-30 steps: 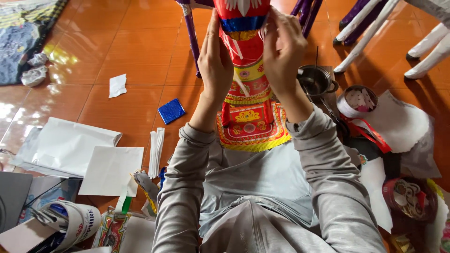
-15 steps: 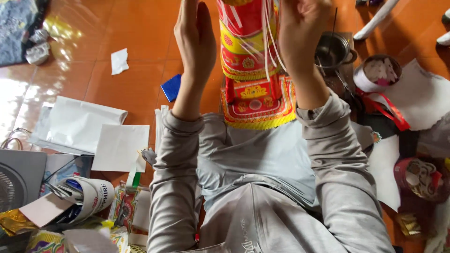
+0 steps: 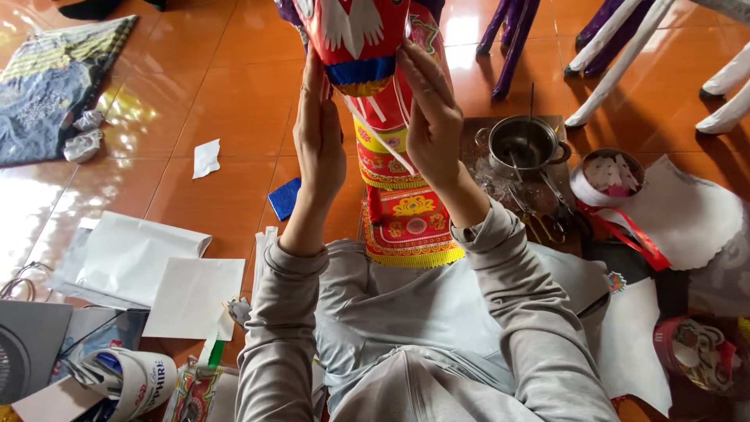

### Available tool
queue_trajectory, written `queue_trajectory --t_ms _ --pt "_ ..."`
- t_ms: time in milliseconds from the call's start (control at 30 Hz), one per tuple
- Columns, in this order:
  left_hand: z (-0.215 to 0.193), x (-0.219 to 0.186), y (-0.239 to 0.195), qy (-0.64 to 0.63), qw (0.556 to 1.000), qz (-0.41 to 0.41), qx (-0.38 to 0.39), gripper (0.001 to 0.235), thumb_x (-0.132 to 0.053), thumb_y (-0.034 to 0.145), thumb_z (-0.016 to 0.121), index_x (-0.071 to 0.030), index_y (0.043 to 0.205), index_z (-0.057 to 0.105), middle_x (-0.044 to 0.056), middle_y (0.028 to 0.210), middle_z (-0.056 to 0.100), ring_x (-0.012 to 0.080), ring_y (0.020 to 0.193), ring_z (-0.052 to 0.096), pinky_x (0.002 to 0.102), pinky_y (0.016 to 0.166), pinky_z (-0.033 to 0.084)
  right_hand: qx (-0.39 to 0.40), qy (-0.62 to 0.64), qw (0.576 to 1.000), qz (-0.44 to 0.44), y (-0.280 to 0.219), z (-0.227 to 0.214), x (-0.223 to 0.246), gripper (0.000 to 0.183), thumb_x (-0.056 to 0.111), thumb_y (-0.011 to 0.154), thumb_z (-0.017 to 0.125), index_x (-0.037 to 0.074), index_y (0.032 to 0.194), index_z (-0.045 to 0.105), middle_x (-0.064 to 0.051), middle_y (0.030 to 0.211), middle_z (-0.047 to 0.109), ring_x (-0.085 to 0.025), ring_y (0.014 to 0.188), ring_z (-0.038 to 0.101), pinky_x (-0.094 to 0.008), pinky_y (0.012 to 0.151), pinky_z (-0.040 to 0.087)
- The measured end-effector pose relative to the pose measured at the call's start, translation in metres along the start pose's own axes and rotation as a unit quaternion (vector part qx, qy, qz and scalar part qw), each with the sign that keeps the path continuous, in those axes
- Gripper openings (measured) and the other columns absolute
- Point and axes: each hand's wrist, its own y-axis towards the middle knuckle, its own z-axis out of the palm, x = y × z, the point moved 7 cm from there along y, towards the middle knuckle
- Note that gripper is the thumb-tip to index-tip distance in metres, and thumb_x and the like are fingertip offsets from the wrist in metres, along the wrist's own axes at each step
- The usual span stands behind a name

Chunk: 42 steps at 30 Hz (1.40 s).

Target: Assemble and decorate paper-based ceremonial or votive objects using glue and scissors.

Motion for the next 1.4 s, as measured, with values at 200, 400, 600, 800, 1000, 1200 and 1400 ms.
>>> queue_trajectory --t_ms 200,400,600,800,1000,1200,1400 --pt "-0.003 0.007 0.002 -0.063 0.994 -0.084 -0.013 0.045 -0.003 0.116 0.034 -0.001 0.161 0.029 0.015 0.165 0.041 0.0236 0.152 0.045 0.033 0.11 0.039 0.031 -0.012 0.999 -0.02 0.0 0.001 -0.011 0.045 -0.015 0.106 0.047 0.003 0.146 0.059 -0.015 0.153 0.056 -0.029 0.147 0.054 -0.036 0.122 0.044" --pt "-0.007 0.012 -0.001 -0.095 0.993 -0.075 -0.016 0.044 -0.005 0.116 0.035 0.001 0.159 0.033 0.015 0.166 0.039 0.0237 0.152 0.043 0.034 0.109 0.036 0.061 -0.05 0.995 -0.067 -0.001 -0.001 -0.016 0.042 -0.014 0.108 0.049 0.001 0.145 0.059 -0.017 0.153 0.054 -0.03 0.146 0.055 -0.04 0.126 0.046" --pt "-0.012 0.008 0.0 -0.109 0.993 -0.033 0.008 0.038 -0.011 0.124 0.037 0.0 0.16 0.038 0.013 0.166 0.04 0.0205 0.155 0.038 0.036 0.131 0.03 0.059 -0.05 0.993 -0.091 0.006 -0.007 -0.007 0.04 -0.014 0.109 0.049 0.002 0.144 0.061 -0.017 0.15 0.056 -0.032 0.144 0.057 -0.04 0.126 0.049" --pt "-0.021 0.022 -0.001 -0.242 0.967 -0.081 -0.014 0.037 -0.016 0.123 0.046 0.003 0.155 0.045 0.016 0.159 0.05 0.024 0.149 0.047 0.039 0.127 0.036 0.086 -0.02 0.994 -0.059 0.014 -0.016 0.011 0.043 -0.018 0.108 0.047 0.001 0.142 0.063 -0.017 0.149 0.056 -0.032 0.142 0.059 -0.036 0.118 0.049" --pt "-0.017 0.027 -0.009 -0.257 0.961 -0.093 -0.047 0.042 -0.023 0.121 0.051 -0.001 0.156 0.042 0.014 0.162 0.044 0.0259 0.149 0.047 0.04 0.125 0.039 0.104 0.006 0.994 -0.043 0.011 -0.018 0.009 0.039 -0.015 0.111 0.047 0.002 0.142 0.064 -0.014 0.151 0.055 -0.027 0.138 0.059 -0.034 0.117 0.05" --pt "0.003 0.044 -0.044 -0.21 0.962 -0.146 -0.092 0.055 -0.021 0.116 0.061 -0.005 0.159 0.03 0.016 0.155 0.05 0.0244 0.139 0.053 0.038 0.118 0.046 0.103 0.216 0.966 0.094 -0.036 -0.006 -0.029 0.041 0.007 0.123 0.05 0.016 0.159 0.034 -0.012 0.156 0.048 -0.023 0.136 0.055 -0.036 0.112 0.051" --pt "0.011 0.066 -0.088 -0.093 0.961 -0.258 -0.019 0.079 -0.011 0.101 0.074 -0.009 0.16 0.023 0.011 0.119 0.066 0.0198 0.118 0.063 0.038 0.107 0.052 0.201 0.224 0.947 0.109 -0.104 0.004 -0.058 0.078 0.024 0.113 0.067 0.019 0.169 0.013 -0.018 0.14 0.062 -0.027 0.132 0.063 -0.045 0.116 0.056"
